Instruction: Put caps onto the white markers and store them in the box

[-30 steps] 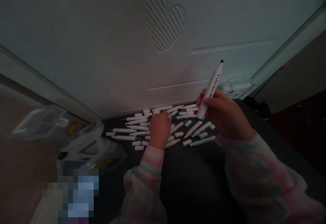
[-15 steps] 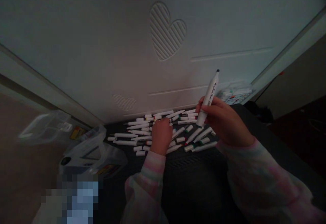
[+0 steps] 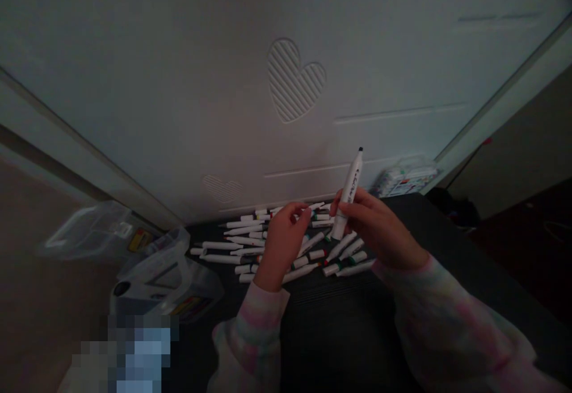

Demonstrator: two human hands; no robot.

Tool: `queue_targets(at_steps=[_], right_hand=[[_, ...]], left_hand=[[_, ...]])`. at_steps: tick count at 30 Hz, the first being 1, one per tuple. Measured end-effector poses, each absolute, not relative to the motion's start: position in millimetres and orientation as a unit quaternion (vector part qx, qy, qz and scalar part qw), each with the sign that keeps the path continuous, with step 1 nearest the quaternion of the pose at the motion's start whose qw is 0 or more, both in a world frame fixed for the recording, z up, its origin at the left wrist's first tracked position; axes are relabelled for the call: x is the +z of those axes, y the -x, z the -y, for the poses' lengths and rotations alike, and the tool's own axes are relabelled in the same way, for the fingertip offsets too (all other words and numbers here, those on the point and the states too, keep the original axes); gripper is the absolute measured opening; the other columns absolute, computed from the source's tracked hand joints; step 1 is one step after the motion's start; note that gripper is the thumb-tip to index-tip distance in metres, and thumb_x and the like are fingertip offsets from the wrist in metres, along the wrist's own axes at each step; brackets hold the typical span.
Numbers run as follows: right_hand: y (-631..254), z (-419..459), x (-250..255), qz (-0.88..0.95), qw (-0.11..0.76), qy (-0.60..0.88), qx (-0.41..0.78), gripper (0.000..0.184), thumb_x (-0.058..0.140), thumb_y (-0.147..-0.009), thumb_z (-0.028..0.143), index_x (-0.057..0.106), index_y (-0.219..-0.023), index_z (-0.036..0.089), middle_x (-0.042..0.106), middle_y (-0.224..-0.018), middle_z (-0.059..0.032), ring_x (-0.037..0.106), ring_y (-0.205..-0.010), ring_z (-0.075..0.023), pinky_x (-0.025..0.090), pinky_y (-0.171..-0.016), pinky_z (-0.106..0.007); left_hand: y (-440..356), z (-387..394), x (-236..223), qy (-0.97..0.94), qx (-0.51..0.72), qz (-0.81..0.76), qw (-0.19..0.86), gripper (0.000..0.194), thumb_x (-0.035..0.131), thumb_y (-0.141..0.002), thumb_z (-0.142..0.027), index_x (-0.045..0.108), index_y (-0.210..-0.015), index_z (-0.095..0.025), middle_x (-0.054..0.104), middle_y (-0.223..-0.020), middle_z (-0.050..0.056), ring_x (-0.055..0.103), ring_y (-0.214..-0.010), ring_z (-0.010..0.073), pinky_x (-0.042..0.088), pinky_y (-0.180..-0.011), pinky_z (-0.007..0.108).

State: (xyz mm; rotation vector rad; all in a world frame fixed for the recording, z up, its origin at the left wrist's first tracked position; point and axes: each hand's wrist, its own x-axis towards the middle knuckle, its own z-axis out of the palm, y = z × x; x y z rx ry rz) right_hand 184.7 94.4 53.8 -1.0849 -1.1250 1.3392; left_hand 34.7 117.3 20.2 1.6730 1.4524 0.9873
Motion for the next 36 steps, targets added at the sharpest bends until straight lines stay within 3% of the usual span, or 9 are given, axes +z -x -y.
queue_targets(at_steps=[5, 9, 15, 24, 28, 36], right_hand=[[-182.3, -93.1, 52.5, 0.514, 0.480, 0.453, 0.549, 0.017, 0.061, -0.075, 0.032, 0.058, -0.081, 0.017, 0.053, -0.064, 0.0033, 0.050, -0.052, -0.0089, 0.040, -0.049, -0.023], [-180.2, -89.2, 56.4, 0.573, 0.402, 0.465, 0.542, 0.022, 0.059, -0.077, 0.034, 0.059, -0.090, 0.015, 0.054, -0.068, 0.0020, 0.049, -0.054, -0.0091, 0.041, -0.050, -0.023], [-178.6, -87.3, 50.8, 0.676, 0.324, 0.452, 0.483, 0.021, 0.055, -0.081, 0.033, 0.059, -0.092, 0.017, 0.060, -0.085, -0.0026, 0.056, -0.078, -0.0164, 0.044, -0.069, -0.029], [-174.8, -87.6, 50.1, 0.743, 0.239, 0.487, 0.392, 0.020, 0.054, -0.081, 0.036, 0.059, -0.084, 0.017, 0.050, -0.061, 0.0025, 0.046, -0.056, -0.0124, 0.034, -0.052, -0.025], [-175.2, -88.8, 48.5, 0.747, 0.244, 0.480, 0.389, 0.021, 0.053, -0.082, 0.038, 0.056, -0.077, 0.018, 0.050, -0.062, 0.0026, 0.046, -0.057, -0.0119, 0.034, -0.053, -0.025], [-187.0, -92.0, 48.5, 0.712, 0.278, 0.483, 0.428, 0.024, 0.052, -0.082, 0.039, 0.058, -0.089, 0.017, 0.059, -0.077, -0.0016, 0.055, -0.069, -0.0147, 0.042, -0.063, -0.027]], left_hand=[[-33.2, -108.5, 36.8, -0.606, 0.440, -0.514, 0.417, 0.027, 0.046, -0.084, -0.033, 0.065, -0.094, -0.017, 0.070, -0.089, 0.004, 0.062, -0.082, 0.0150, 0.047, -0.075, 0.024], [-32.3, -103.7, 45.2, -0.565, 0.476, -0.495, 0.458, 0.025, 0.051, -0.080, -0.032, 0.066, -0.093, -0.017, 0.070, -0.094, 0.004, 0.061, -0.086, 0.0154, 0.045, -0.080, 0.025], [-31.0, -102.9, 45.1, -0.544, 0.478, -0.484, 0.491, 0.027, 0.057, -0.075, -0.035, 0.068, -0.091, -0.016, 0.069, -0.093, 0.006, 0.060, -0.084, 0.0171, 0.045, -0.079, 0.028], [-30.7, -105.0, 42.2, -0.574, 0.444, -0.506, 0.466, 0.024, 0.063, -0.070, -0.035, 0.067, -0.082, -0.015, 0.066, -0.078, 0.003, 0.057, -0.069, 0.0145, 0.043, -0.069, 0.027], [-28.6, -105.6, 42.2, -0.561, 0.459, -0.496, 0.479, 0.020, 0.062, -0.070, -0.034, 0.067, -0.078, -0.016, 0.065, -0.073, 0.000, 0.055, -0.066, 0.0131, 0.041, -0.064, 0.024], [-22.7, -108.9, 40.8, -0.496, 0.518, -0.494, 0.491, 0.013, 0.066, -0.066, -0.027, 0.067, -0.073, -0.016, 0.064, -0.068, -0.002, 0.053, -0.064, 0.0108, 0.040, -0.064, 0.022]])
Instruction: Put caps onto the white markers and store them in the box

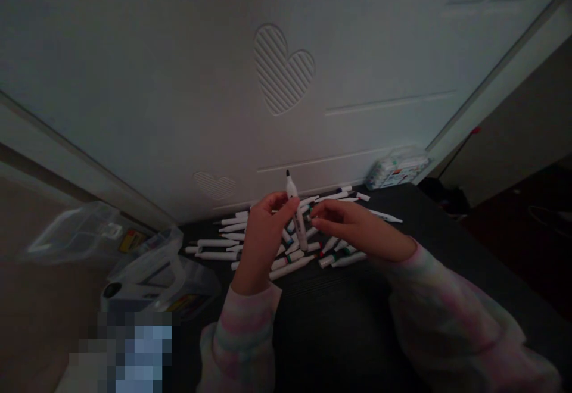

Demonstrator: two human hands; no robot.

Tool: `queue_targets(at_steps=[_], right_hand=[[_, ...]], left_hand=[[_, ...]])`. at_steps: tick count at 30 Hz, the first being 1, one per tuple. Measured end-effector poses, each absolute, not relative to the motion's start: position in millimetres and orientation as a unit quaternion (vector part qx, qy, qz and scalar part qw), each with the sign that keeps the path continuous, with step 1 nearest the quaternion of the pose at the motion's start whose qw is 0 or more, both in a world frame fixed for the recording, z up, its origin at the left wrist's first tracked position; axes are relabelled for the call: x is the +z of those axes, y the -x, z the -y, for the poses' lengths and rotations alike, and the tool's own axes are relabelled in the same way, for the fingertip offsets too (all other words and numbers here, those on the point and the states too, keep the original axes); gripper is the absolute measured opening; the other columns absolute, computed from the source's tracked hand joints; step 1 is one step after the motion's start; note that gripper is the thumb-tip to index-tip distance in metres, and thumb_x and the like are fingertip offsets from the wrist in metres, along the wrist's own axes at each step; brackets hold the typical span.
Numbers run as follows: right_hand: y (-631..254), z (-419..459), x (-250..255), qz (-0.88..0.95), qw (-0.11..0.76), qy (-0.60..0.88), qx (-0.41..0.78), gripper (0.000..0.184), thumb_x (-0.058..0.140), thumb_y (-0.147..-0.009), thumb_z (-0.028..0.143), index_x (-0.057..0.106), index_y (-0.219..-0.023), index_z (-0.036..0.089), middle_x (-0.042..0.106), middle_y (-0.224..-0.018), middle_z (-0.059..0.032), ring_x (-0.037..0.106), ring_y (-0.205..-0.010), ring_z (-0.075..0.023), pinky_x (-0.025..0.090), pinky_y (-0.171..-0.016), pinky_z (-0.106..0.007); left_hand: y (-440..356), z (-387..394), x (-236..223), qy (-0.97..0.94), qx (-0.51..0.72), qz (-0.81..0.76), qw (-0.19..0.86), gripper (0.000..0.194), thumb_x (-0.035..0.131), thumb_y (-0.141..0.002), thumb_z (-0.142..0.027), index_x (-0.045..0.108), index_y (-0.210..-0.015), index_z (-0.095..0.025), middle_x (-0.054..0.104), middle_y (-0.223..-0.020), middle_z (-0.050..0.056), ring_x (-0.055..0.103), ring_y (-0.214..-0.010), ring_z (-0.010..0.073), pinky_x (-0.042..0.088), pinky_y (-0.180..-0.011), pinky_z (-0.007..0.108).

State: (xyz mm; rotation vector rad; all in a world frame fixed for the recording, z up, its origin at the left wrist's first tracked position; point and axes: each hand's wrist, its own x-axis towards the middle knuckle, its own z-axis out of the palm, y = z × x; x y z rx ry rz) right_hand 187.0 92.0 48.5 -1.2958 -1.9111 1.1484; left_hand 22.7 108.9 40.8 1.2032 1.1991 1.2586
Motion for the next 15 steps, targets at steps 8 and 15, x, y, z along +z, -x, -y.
queue_targets(at_steps=[8, 15], right_hand=[[-212.9, -103.1, 51.6, 0.709, 0.307, 0.533, 0.344, 0.027, 0.047, -0.084, 0.041, 0.060, -0.085, 0.018, 0.061, -0.076, -0.0016, 0.056, -0.070, -0.0150, 0.044, -0.064, -0.027], [-218.0, -125.8, 26.7, 0.726, 0.242, 0.602, 0.228, 0.024, 0.046, -0.086, 0.032, 0.064, -0.086, 0.017, 0.067, -0.084, -0.0062, 0.061, -0.079, -0.0195, 0.045, -0.073, -0.032]], left_hand=[[-17.2, -115.7, 35.6, -0.433, 0.564, -0.491, 0.504, 0.015, 0.064, -0.066, -0.030, 0.061, -0.071, -0.016, 0.059, -0.064, -0.004, 0.052, -0.058, 0.0086, 0.042, -0.060, 0.021], [-14.6, -119.4, 35.1, -0.379, 0.596, -0.471, 0.529, 0.020, 0.062, -0.064, -0.033, 0.053, -0.072, -0.017, 0.053, -0.061, -0.005, 0.050, -0.052, 0.0080, 0.042, -0.053, 0.021]])
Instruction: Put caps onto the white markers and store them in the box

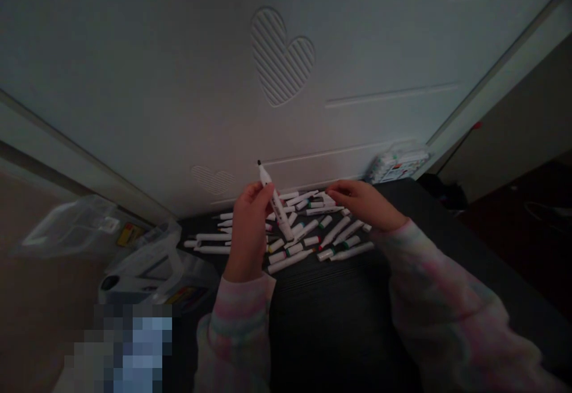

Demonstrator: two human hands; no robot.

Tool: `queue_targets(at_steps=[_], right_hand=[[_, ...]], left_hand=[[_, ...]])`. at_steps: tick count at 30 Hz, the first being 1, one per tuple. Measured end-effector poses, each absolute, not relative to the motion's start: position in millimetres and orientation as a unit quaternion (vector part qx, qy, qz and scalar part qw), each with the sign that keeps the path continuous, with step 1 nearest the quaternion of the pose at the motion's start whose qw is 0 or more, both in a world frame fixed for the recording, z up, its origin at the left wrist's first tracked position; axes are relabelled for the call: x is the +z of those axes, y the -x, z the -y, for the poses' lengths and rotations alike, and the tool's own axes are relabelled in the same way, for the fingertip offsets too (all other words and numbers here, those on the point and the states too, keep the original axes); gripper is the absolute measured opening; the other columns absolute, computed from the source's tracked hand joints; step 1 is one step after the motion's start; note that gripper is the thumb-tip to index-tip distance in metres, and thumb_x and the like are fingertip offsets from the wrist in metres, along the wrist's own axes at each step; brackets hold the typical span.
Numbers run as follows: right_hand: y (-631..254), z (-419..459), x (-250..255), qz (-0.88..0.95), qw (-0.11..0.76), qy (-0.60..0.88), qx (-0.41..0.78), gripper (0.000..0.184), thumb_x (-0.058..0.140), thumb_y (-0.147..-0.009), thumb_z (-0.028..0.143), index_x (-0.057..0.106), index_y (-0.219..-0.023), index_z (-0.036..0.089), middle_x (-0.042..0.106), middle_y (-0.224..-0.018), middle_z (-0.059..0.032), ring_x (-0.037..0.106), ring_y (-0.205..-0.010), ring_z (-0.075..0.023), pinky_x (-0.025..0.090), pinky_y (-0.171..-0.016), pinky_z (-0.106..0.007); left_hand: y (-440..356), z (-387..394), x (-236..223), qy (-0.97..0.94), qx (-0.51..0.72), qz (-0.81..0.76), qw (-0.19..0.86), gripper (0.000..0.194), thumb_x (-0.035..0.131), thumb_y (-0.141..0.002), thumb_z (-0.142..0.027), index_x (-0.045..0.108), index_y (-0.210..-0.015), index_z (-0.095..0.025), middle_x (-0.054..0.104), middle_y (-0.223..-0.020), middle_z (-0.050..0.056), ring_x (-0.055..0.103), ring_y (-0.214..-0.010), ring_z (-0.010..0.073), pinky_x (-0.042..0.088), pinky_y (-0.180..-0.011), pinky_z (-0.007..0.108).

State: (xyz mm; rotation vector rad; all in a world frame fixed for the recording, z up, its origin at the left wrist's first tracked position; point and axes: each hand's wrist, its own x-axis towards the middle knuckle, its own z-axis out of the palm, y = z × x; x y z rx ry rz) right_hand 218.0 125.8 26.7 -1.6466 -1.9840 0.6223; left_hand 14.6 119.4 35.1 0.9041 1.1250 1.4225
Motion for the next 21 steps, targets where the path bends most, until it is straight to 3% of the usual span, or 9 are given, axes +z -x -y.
queue_targets(at_steps=[4, 9, 21], right_hand=[[-204.8, -134.7, 2.8, 0.743, 0.166, 0.629, 0.156, 0.020, 0.048, -0.087, 0.026, 0.065, -0.088, 0.016, 0.066, -0.095, -0.0096, 0.060, -0.090, -0.0201, 0.044, -0.083, -0.036], [-195.3, -136.3, -13.6, 0.766, 0.084, 0.629, 0.101, 0.025, 0.050, -0.088, 0.031, 0.057, -0.107, 0.017, 0.059, -0.111, -0.0073, 0.058, -0.095, -0.0177, 0.048, -0.082, -0.040], [-200.0, -140.1, -17.0, 0.760, 0.010, 0.643, 0.090, 0.028, 0.050, -0.088, 0.030, 0.055, -0.112, 0.017, 0.057, -0.115, -0.0083, 0.058, -0.096, -0.0186, 0.049, -0.081, -0.040]], left_hand=[[-15.4, -118.5, 36.2, -0.373, 0.601, -0.463, 0.534, 0.020, 0.064, -0.064, -0.032, 0.053, -0.072, -0.017, 0.054, -0.061, -0.005, 0.049, -0.050, 0.0073, 0.039, -0.049, 0.020], [-14.9, -119.4, 34.0, -0.374, 0.606, -0.457, 0.533, 0.020, 0.065, -0.064, -0.031, 0.054, -0.072, -0.016, 0.053, -0.060, -0.006, 0.048, -0.051, 0.0067, 0.039, -0.051, 0.020], [-14.7, -118.3, 33.2, -0.377, 0.601, -0.460, 0.534, 0.020, 0.066, -0.066, -0.032, 0.055, -0.071, -0.016, 0.054, -0.059, -0.006, 0.049, -0.050, 0.0064, 0.036, -0.048, 0.018]])
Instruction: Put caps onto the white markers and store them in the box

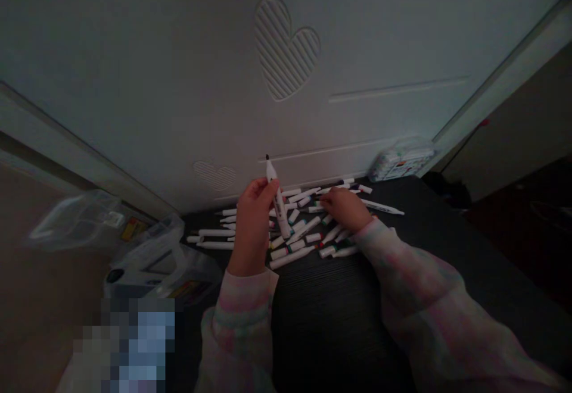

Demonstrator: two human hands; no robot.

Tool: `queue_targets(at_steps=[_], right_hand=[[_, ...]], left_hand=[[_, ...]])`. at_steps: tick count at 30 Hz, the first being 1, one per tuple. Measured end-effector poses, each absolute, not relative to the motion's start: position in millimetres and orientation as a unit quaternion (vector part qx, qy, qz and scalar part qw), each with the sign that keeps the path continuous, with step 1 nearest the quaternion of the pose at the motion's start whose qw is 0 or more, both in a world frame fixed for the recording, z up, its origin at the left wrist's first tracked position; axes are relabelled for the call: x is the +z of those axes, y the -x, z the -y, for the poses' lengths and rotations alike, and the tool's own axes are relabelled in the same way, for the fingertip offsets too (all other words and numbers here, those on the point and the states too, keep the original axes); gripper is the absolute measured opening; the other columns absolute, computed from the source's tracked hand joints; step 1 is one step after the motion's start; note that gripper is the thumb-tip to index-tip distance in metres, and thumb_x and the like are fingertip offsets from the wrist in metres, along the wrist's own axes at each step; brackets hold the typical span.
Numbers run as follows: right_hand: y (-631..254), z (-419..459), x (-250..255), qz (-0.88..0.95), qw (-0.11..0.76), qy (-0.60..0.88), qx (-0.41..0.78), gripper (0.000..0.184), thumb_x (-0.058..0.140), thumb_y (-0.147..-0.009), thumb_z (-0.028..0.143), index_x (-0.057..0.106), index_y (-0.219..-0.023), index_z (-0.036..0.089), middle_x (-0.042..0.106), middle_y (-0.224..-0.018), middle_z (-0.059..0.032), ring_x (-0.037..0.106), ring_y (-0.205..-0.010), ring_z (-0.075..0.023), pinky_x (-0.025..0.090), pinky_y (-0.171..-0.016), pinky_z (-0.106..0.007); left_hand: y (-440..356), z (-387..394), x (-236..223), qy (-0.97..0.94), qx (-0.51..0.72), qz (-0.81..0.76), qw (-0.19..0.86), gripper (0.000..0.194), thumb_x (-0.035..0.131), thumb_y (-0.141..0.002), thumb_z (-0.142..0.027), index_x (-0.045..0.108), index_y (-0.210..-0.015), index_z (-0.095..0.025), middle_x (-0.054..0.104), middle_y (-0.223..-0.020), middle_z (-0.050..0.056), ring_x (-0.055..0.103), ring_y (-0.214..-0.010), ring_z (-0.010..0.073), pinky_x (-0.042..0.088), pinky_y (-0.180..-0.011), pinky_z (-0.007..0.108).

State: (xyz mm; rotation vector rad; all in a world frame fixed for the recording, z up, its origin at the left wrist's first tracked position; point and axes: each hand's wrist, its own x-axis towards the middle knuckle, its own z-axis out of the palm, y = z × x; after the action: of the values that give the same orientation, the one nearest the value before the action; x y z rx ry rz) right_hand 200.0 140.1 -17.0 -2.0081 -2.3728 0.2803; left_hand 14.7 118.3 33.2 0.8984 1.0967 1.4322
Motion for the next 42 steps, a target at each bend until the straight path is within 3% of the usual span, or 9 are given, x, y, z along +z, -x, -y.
queue_targets(at_steps=[9, 13, 18, 23, 32, 39, 42], right_hand=[[-206.3, -144.6, -23.2, 0.729, 0.068, 0.658, 0.178, 0.029, 0.051, -0.088, 0.031, 0.055, -0.113, 0.017, 0.057, -0.115, -0.0081, 0.058, -0.096, -0.0189, 0.049, -0.081, -0.040], [-206.0, -143.6, -17.5, 0.701, 0.166, 0.654, 0.233, 0.027, 0.052, -0.087, 0.030, 0.056, -0.110, 0.016, 0.057, -0.115, -0.0079, 0.057, -0.099, -0.0196, 0.048, -0.083, -0.042], [-205.7, -139.3, -1.3, 0.618, 0.312, 0.615, 0.379, 0.017, 0.057, -0.080, 0.024, 0.062, -0.092, 0.012, 0.065, -0.090, -0.0068, 0.060, -0.084, -0.0174, 0.047, -0.081, -0.036], [-202.2, -130.1, 16.8, 0.499, 0.417, 0.508, 0.564, 0.031, 0.047, -0.079, 0.022, 0.055, -0.109, 0.018, 0.066, -0.079, -0.0014, 0.060, -0.063, -0.0087, 0.049, -0.062, -0.023], [-203.6, -116.8, 36.3, 0.406, 0.450, 0.354, 0.712, 0.022, 0.052, -0.073, 0.019, 0.060, -0.093, 0.021, 0.066, -0.067, 0.0025, 0.059, -0.054, -0.0053, 0.047, -0.051, -0.014], [-202.8, -108.5, 37.3, 0.465, 0.438, 0.335, 0.693, 0.023, 0.061, -0.068, 0.018, 0.065, -0.090, 0.024, 0.067, -0.071, 0.0032, 0.062, -0.060, -0.0089, 0.047, -0.055, -0.020], [-203.9, -107.3, 39.0, 0.506, 0.431, 0.353, 0.658, 0.022, 0.064, -0.067, 0.017, 0.066, -0.088, 0.024, 0.067, -0.077, 0.0039, 0.062, -0.067, -0.0084, 0.048, -0.064, -0.022]], left_hand=[[-14.7, -118.3, 32.3, -0.376, 0.600, -0.464, 0.533, 0.017, 0.066, -0.067, -0.031, 0.057, -0.072, -0.017, 0.056, -0.059, -0.005, 0.047, -0.048, 0.0065, 0.030, -0.042, 0.018], [-14.6, -117.7, 33.3, -0.375, 0.602, -0.460, 0.533, 0.018, 0.067, -0.066, -0.032, 0.058, -0.072, -0.017, 0.056, -0.060, -0.005, 0.048, -0.050, 0.0062, 0.034, -0.046, 0.018], [-14.7, -117.8, 32.8, -0.380, 0.597, -0.461, 0.536, 0.019, 0.067, -0.067, -0.033, 0.059, -0.073, -0.017, 0.056, -0.061, -0.004, 0.048, -0.050, 0.0063, 0.033, -0.045, 0.018], [-14.3, -117.6, 33.5, -0.379, 0.591, -0.464, 0.541, 0.019, 0.066, -0.067, -0.032, 0.058, -0.074, -0.017, 0.056, -0.061, -0.005, 0.049, -0.050, 0.0058, 0.037, -0.050, 0.018], [-13.6, -116.5, 33.6, -0.383, 0.581, -0.479, 0.535, 0.019, 0.065, -0.068, -0.035, 0.060, -0.076, -0.018, 0.058, -0.063, -0.004, 0.049, -0.050, 0.0067, 0.036, -0.048, 0.018], [-13.9, -117.3, 32.2, -0.384, 0.592, -0.476, 0.524, 0.020, 0.066, -0.066, -0.034, 0.062, -0.077, -0.018, 0.057, -0.065, -0.003, 0.051, -0.057, 0.0080, 0.034, -0.048, 0.017], [-14.4, -117.9, 32.2, -0.383, 0.598, -0.472, 0.522, 0.019, 0.067, -0.066, -0.033, 0.063, -0.077, -0.018, 0.057, -0.067, -0.003, 0.050, -0.059, 0.0077, 0.037, -0.051, 0.018]])
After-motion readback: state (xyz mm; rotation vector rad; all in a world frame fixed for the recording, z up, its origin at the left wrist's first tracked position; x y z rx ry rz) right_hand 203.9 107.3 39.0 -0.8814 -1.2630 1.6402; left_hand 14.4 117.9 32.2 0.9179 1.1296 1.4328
